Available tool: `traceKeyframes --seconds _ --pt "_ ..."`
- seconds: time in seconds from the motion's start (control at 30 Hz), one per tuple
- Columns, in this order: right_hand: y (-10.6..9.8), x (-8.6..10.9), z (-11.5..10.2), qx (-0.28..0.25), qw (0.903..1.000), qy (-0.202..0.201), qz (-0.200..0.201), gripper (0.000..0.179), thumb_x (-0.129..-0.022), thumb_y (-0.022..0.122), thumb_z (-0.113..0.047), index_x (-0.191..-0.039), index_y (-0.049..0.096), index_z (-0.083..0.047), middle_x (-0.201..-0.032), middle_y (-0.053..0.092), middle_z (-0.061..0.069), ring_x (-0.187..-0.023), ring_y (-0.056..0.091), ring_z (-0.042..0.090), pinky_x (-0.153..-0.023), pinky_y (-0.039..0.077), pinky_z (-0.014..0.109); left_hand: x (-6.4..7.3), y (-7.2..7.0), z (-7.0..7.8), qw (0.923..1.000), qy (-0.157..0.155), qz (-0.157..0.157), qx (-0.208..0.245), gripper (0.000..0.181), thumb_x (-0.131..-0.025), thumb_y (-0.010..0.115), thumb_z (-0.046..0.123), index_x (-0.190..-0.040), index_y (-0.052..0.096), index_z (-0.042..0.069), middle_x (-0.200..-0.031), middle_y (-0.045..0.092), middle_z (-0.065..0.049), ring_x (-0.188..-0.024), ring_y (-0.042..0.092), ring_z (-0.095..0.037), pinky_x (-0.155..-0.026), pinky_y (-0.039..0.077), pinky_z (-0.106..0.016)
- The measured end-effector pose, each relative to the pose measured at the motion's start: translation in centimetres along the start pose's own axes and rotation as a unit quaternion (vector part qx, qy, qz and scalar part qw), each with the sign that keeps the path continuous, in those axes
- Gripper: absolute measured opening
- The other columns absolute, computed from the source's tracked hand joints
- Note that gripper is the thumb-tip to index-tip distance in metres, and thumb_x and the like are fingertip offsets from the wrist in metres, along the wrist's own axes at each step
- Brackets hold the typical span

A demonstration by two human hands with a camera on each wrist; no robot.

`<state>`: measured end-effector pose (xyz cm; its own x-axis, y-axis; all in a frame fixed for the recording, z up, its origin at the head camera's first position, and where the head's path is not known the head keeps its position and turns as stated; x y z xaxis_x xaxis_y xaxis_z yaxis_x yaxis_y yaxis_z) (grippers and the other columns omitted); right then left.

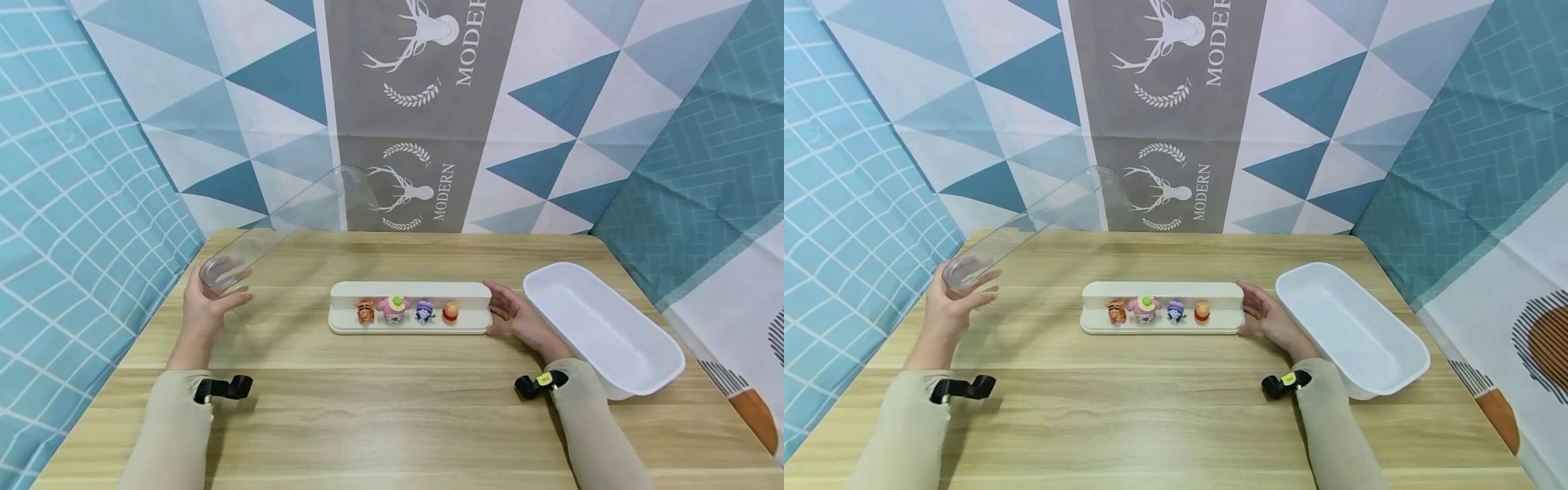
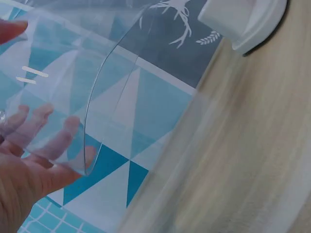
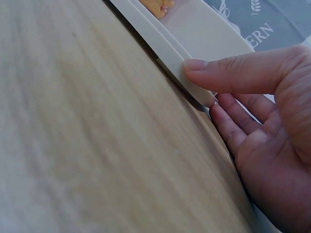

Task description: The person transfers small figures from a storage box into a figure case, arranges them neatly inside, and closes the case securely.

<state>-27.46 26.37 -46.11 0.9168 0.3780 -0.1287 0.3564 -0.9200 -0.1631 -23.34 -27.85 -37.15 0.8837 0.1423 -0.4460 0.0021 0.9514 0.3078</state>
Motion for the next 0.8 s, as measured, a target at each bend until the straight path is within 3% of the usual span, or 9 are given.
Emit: traceKeyframes --seconds 0.13,0.37,0.57,0.8 --pt "0.0 0.0 0.0 -0.001 1.0 0.005 0.002 0.098 -0.07 0.071 0.024 -0.155 0.026 0.003 -0.149 0.038 0.024 -0.122 0.049 0.004 -0.104 0.041 0.018 -0.4 0.5 0.1 0.9993 -0.002 -0.033 0.018 0.068 -0.07 0.05 -0.035 -0.125 0.052 0.004 -0.118 0.065 -0.005 -0.097 0.071 -0.019 -0.078 0.059 -0.029" --pt "0.0 0.0 -0.1 -0.001 0.9999 0.009 0.005 0.098 -0.07 0.071 0.024 -0.155 0.026 0.002 -0.149 0.037 0.026 -0.122 0.049 0.004 -0.105 0.04 0.019 -1.1 1.2 0.1 0.9967 0.0 -0.077 0.024 0.071 -0.069 0.048 -0.036 -0.127 0.052 0.005 -0.119 0.065 -0.005 -0.099 0.07 -0.021 -0.081 0.059 -0.031" --pt "0.2 0.0 -0.2 -0.003 0.9999 0.011 0.001 0.098 -0.071 0.071 0.023 -0.155 0.025 0.002 -0.15 0.034 0.03 -0.122 0.049 0.004 -0.104 0.041 0.018 -1.5 1.8 0.0 0.9898 0.015 -0.133 0.049 0.073 -0.068 0.045 -0.036 -0.129 0.054 0.003 -0.122 0.065 -0.007 -0.105 0.069 -0.025 -0.085 0.058 -0.033" --pt "0.2 0.0 -0.3 -0.002 0.9999 0.012 0.001 0.098 -0.071 0.071 0.023 -0.155 0.025 0.002 -0.152 0.032 0.031 -0.123 0.048 0.004 -0.105 0.04 0.019 -2.2 2.4 -0.1 0.9815 0.009 -0.183 0.055 0.073 -0.067 0.052 -0.034 -0.133 0.052 -0.001 -0.125 0.064 -0.009 -0.109 0.067 -0.026 -0.091 0.056 -0.039"
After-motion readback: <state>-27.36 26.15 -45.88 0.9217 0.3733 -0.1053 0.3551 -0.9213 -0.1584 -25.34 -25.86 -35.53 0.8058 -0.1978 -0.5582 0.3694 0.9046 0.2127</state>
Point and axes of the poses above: each hand's wrist, its own x-axis away from the middle knuckle, its own y-axis out of the palm, z = x × y, the point moved 3 cm from there along -x, towards the middle knuckle
